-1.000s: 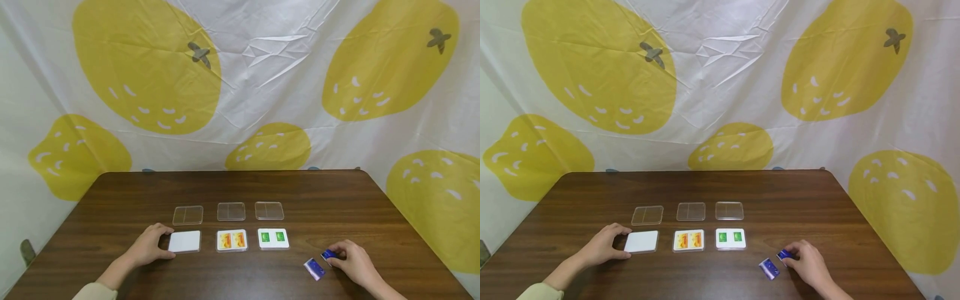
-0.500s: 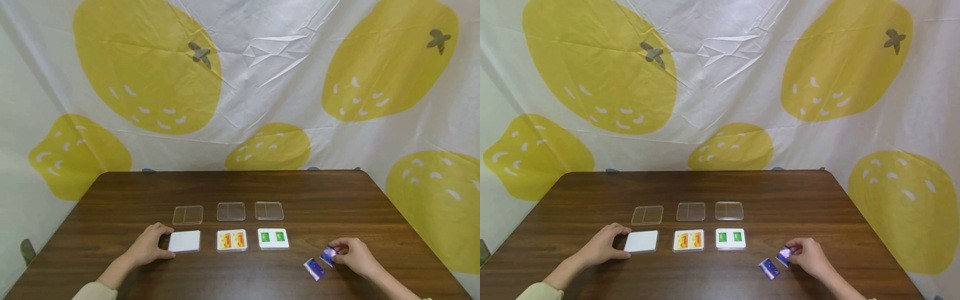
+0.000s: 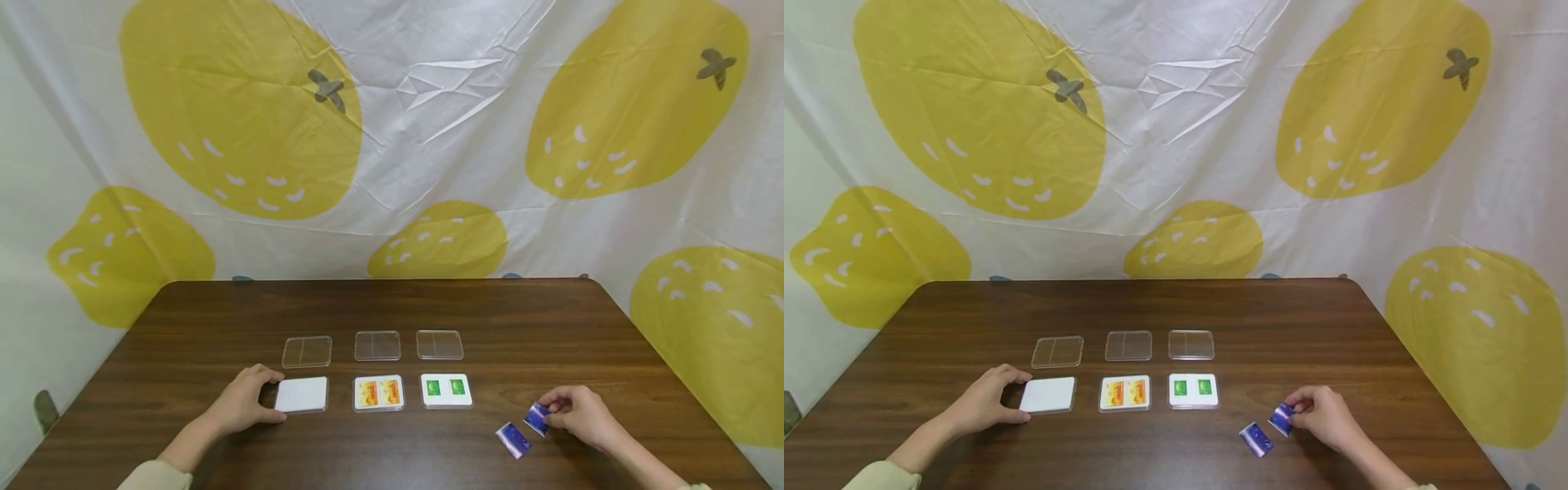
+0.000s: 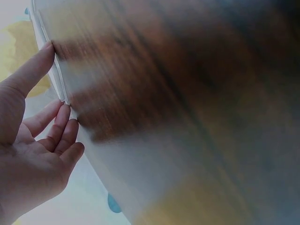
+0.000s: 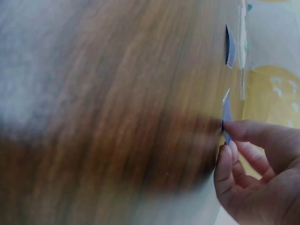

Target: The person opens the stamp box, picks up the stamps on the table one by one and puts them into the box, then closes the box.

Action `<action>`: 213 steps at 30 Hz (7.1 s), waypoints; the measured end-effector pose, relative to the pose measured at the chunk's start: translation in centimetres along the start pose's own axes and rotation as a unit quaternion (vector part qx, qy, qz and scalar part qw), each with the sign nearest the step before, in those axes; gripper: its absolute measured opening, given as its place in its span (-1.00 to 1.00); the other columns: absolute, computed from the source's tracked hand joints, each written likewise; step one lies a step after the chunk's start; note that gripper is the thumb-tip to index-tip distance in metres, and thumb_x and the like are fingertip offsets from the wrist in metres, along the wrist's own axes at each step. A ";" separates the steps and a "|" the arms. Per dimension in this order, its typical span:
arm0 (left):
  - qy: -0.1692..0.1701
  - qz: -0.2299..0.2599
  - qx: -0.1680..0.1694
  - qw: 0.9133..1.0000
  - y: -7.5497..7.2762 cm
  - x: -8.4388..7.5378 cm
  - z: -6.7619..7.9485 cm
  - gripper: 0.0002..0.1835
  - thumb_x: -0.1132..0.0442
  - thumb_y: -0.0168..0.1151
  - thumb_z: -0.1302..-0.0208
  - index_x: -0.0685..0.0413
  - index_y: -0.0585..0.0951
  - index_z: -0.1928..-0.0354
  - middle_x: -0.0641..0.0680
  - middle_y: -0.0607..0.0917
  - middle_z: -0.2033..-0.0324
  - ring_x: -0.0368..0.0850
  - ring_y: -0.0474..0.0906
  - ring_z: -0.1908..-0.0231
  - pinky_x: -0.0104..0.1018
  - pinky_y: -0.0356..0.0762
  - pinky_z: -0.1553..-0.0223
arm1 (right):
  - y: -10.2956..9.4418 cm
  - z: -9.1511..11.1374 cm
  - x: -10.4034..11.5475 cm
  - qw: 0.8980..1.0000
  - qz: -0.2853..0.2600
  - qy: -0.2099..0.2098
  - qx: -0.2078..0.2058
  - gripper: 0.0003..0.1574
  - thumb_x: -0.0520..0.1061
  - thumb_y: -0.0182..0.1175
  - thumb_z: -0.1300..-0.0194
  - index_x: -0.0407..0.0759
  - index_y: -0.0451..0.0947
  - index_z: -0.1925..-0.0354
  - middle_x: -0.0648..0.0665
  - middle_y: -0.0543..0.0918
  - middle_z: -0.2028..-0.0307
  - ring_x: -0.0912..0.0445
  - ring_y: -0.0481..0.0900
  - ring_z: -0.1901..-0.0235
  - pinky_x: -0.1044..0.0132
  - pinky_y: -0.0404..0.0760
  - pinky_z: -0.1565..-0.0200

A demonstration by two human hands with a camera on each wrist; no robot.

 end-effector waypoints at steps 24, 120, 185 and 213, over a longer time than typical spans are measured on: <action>-0.003 0.002 -0.002 1.000 0.1 0.0 0.0 -0.34 0.06 0.51 0.31 0.23 0.55 0.09 0.05 0.54 0.23 0.10 0.41 0.08 0.06 0.38 0.06 | -0.9 -1.2 -0.6 0.986 -0.149 0.003 0.080 -0.74 -0.37 0.13 -0.12 -0.60 0.49 0.24 -0.33 0.62 0.32 0.22 0.54 0.43 0.30 0.57 0.42; 0.016 -0.006 -0.014 1.000 0.1 0.0 -0.1 -0.36 0.06 0.52 0.35 0.25 0.57 0.15 0.06 0.55 0.27 0.09 0.44 0.14 0.03 0.38 0.11 | 21.1 -13.1 22.2 0.971 -0.023 -0.214 0.100 -0.87 -0.37 0.22 -0.01 -0.22 0.68 0.45 -0.04 0.69 0.48 0.32 0.48 0.48 0.53 0.40 0.36; 0.006 -0.004 -0.003 1.000 0.0 0.0 0.1 -0.33 0.03 0.52 0.33 0.23 0.57 0.11 0.06 0.55 0.24 0.10 0.43 0.11 0.03 0.38 0.08 | 1.8 0.3 3.5 0.978 0.039 -0.174 0.113 -0.84 -0.27 0.30 0.01 -0.28 0.59 0.36 -0.03 0.58 0.41 0.33 0.49 0.46 0.43 0.52 0.45; 0.005 -0.006 -0.005 1.000 -0.1 -0.2 0.1 -0.33 0.03 0.52 0.33 0.23 0.56 0.11 0.06 0.55 0.23 0.11 0.42 0.10 0.05 0.38 0.07 | 3.7 1.9 3.9 0.980 0.126 -0.151 -0.033 -0.72 -0.16 0.45 0.23 -0.18 0.68 0.41 0.18 0.40 0.56 0.36 0.27 0.56 0.45 0.29 0.56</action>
Point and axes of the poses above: each hand's wrist, its own z-axis away from the middle knuckle, its own y-axis out of the palm, x = y × z, the point moved 1 cm from there along -z, towards the middle knuckle
